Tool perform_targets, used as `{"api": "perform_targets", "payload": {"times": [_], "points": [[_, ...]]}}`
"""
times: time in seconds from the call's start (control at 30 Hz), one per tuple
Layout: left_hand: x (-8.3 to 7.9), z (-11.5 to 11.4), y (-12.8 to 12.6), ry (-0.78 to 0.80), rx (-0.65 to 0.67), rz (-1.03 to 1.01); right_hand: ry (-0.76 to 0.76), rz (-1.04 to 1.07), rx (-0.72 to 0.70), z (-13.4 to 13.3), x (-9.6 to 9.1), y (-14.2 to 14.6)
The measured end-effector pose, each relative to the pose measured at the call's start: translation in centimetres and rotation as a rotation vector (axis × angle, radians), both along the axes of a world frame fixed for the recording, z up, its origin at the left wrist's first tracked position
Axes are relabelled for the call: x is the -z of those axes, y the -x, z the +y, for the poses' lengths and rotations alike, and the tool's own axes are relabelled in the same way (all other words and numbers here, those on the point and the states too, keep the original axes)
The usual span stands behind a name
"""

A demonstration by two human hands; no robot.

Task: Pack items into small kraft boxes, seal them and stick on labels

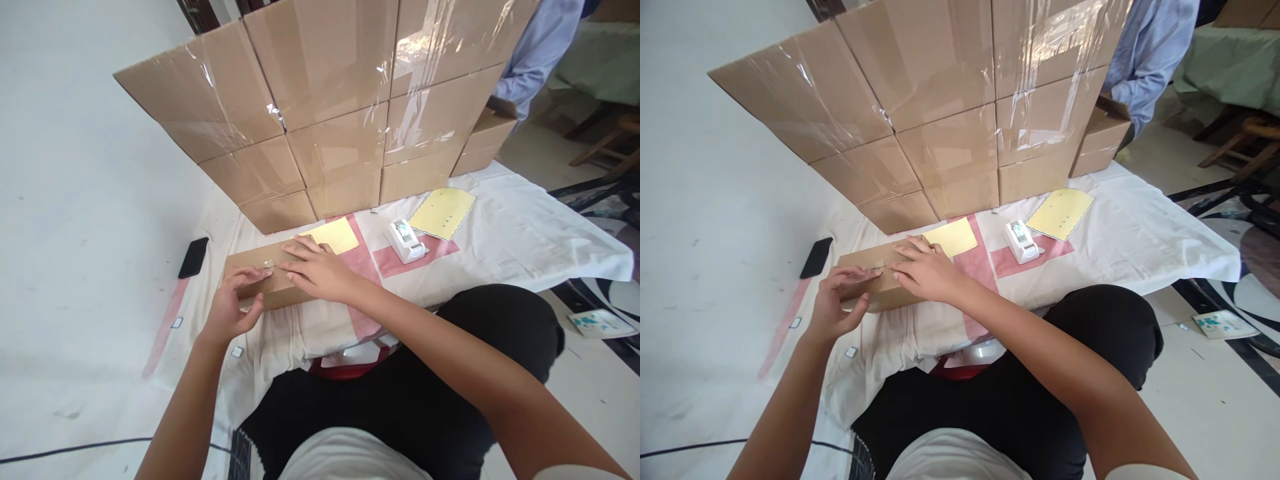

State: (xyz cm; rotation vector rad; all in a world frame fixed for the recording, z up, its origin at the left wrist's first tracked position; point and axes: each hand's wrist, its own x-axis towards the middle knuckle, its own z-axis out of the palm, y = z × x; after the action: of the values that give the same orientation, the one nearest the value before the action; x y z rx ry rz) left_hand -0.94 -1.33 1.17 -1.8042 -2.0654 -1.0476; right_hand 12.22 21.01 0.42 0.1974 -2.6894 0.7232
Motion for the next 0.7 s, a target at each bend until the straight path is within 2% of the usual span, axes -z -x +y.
{"api": "perform_targets", "payload": {"times": [0.13,0.3,0.53,0.7], "points": [[0.0,-0.1,-0.6,-0.07,-0.021,-0.08,0.01,0.009,0.006,0.0,0.0,0.0],[-0.7,0.8,-0.8,-0.2,-0.095,-0.314,0.019,0.014,0.011,0.1,0.2,0.1],[-2.4,1.7,0.0,-0.059,-0.162,-0.551,0.017,0.001,0.006,0.1,0.0,0.0],[-2.7,1.8,0.2,-0.052,-0.157,-0.568,0.014,0.008,0.008,0.1,0.0,0.0]]}}
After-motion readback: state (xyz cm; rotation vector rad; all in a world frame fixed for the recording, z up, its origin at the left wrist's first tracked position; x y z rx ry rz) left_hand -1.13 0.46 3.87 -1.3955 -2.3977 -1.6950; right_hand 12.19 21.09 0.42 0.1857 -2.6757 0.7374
